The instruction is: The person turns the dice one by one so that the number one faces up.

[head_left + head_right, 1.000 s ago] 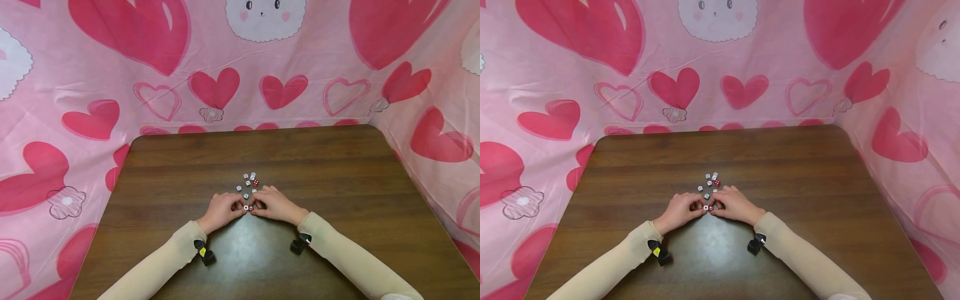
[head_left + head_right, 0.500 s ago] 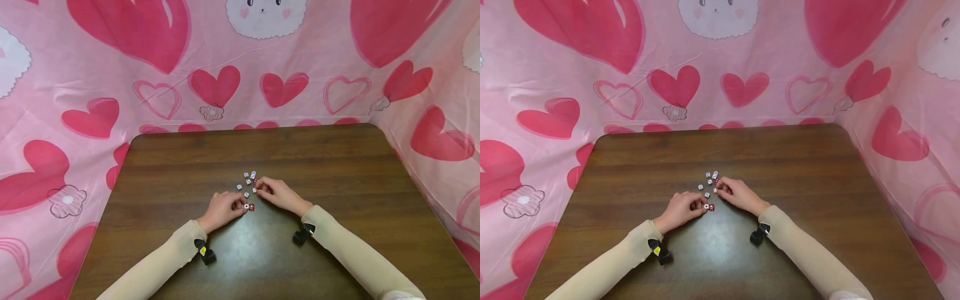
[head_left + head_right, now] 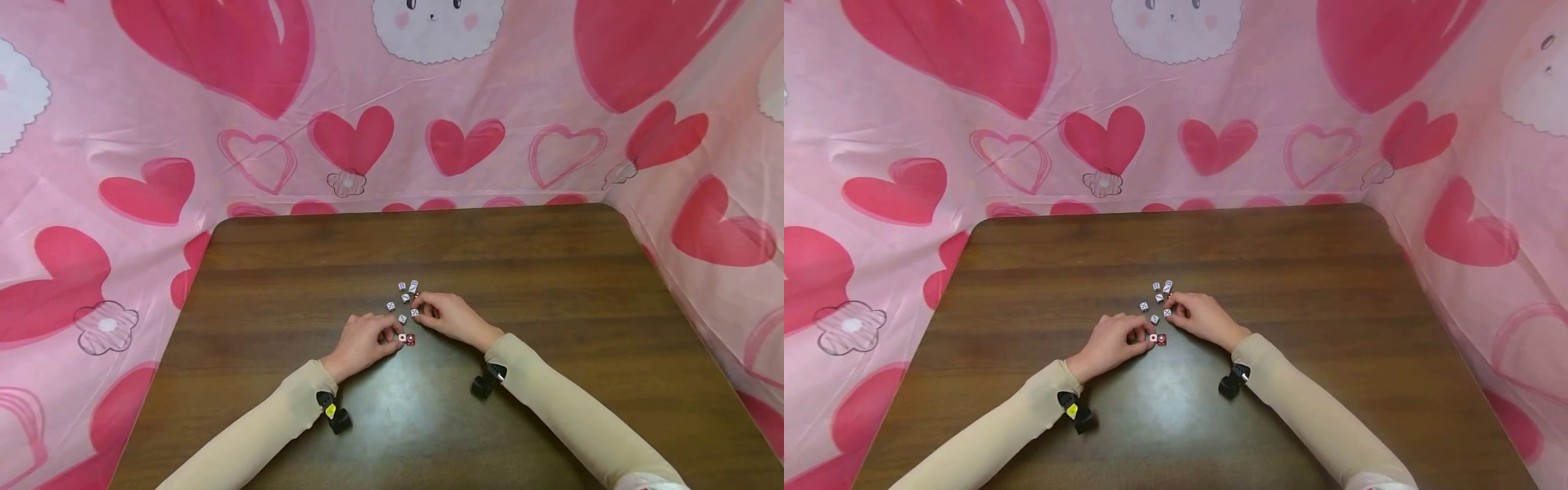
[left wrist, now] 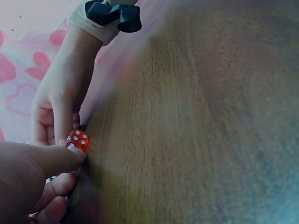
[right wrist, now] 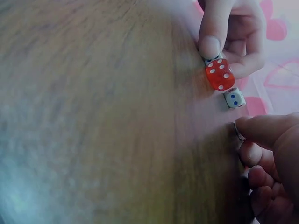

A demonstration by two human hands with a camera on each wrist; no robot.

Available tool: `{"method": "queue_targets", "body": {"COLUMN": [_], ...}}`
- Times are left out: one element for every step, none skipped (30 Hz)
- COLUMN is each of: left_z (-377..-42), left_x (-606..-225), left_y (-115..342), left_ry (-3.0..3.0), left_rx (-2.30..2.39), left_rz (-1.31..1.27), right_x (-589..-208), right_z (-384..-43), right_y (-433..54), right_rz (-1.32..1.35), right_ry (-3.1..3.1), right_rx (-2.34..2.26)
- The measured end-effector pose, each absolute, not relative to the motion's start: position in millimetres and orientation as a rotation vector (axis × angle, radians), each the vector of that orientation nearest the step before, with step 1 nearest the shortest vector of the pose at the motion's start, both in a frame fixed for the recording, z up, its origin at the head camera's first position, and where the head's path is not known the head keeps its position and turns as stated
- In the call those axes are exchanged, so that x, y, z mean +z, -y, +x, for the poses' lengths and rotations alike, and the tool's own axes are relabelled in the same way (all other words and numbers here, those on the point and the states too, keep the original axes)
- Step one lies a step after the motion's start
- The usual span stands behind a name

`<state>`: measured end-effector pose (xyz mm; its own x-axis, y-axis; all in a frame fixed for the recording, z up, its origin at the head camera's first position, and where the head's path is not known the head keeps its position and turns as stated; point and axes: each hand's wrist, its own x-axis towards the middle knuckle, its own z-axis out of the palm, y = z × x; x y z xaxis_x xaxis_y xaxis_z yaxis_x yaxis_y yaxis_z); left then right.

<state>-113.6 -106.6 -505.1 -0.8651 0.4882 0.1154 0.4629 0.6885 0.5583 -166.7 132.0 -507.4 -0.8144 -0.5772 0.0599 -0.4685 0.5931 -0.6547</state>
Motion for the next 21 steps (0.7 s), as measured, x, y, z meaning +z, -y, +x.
{"method": "queue_targets", "body": {"left_z": [-113.6, -113.8, -113.9, -114.0, -114.0, -114.1, -114.2, -114.3, -114.2, -114.2, -114.2, -114.1, -113.9, -113.6, -113.3, -113.0, -112.8, -112.6, -112.6, -112.4, -112.5], "left_x": [-505.0, -505.4, -505.6, -505.6, -505.9, -506.4, -506.6, -506.8, -506.8, -506.7, -506.7, -506.4, -505.9, -505.3, -504.6, -504.0, -504.0, -504.2, -504.5, -504.3, -504.3], "left_y": [106.4, 106.3, 106.2, 105.9, 105.7, 105.4, 105.2, 104.9, 104.6, 104.3, 104.1, 104.0, 104.0, 104.1, 104.2, 104.3, 104.5, 104.8, 105.1, 105.3, 105.4], "left_ry": [-2.85, -2.853, -2.855, -2.856, -2.856, -2.856, -2.855, -2.854, -2.852, -2.85, -2.849, -2.848, -2.847, -2.847, -2.847, -2.848, -2.849, -2.849, -2.851, -2.851, -2.853], "left_rx": [0.921, 0.92, 0.92, 0.921, 0.924, 0.926, 0.925, 0.927, 0.927, 0.927, 0.927, 0.927, 0.928, 0.931, 0.932, 0.934, 0.936, 0.939, 0.939, 0.941, 0.94], "left_rz": [0.801, 0.802, 0.802, 0.8, 0.801, 0.803, 0.805, 0.81, 0.811, 0.812, 0.814, 0.813, 0.811, 0.808, 0.803, 0.801, 0.802, 0.804, 0.805, 0.806, 0.807], "right_x": [-507.8, -508.2, -508.9, -509.1, -509.4, -509.5, -509.5, -509.4, -509.5, -509.4, -509.3, -509.1, -509.0, -508.9, -508.8, -508.5, -508.3, -508.4, -508.4, -508.5, -508.3], "right_z": [-166.7, -166.6, -166.6, -166.6, -166.5, -166.4, -166.3, -166.2, -166.2, -166.2, -166.2, -166.1, -166.1, -166.2, -166.3, -166.2, -166.2, -166.3, -166.5, -166.7, -166.8], "right_y": [-132.2, -132.3, -132.5, -132.5, -132.6, -133.0, -133.4, -134.1, -134.8, -135.4, -136.2, -136.8, -137.2, -137.2, -137.1, -136.8, -136.4, -136.0, -135.6, -135.3, -135.1], "right_rz": [-0.884, -0.888, -0.896, -0.897, -0.897, -0.898, -0.896, -0.888, -0.882, -0.874, -0.868, -0.866, -0.865, -0.869, -0.877, -0.883, -0.886, -0.889, -0.888, -0.887, -0.886], "right_ry": [-2.661, -2.664, -2.665, -2.666, -2.667, -2.665, -2.661, -2.655, -2.65, -2.648, -2.643, -2.639, -2.636, -2.638, -2.64, -2.64, -2.64, -2.641, -2.643, -2.643, -2.642], "right_rx": [-1.022, -1.02, -1.025, -1.027, -1.027, -1.03, -1.035, -1.039, -1.042, -1.04, -1.042, -1.042, -1.043, -1.042, -1.039, -1.04, -1.039, -1.038, -1.036, -1.033, -1.03]}}
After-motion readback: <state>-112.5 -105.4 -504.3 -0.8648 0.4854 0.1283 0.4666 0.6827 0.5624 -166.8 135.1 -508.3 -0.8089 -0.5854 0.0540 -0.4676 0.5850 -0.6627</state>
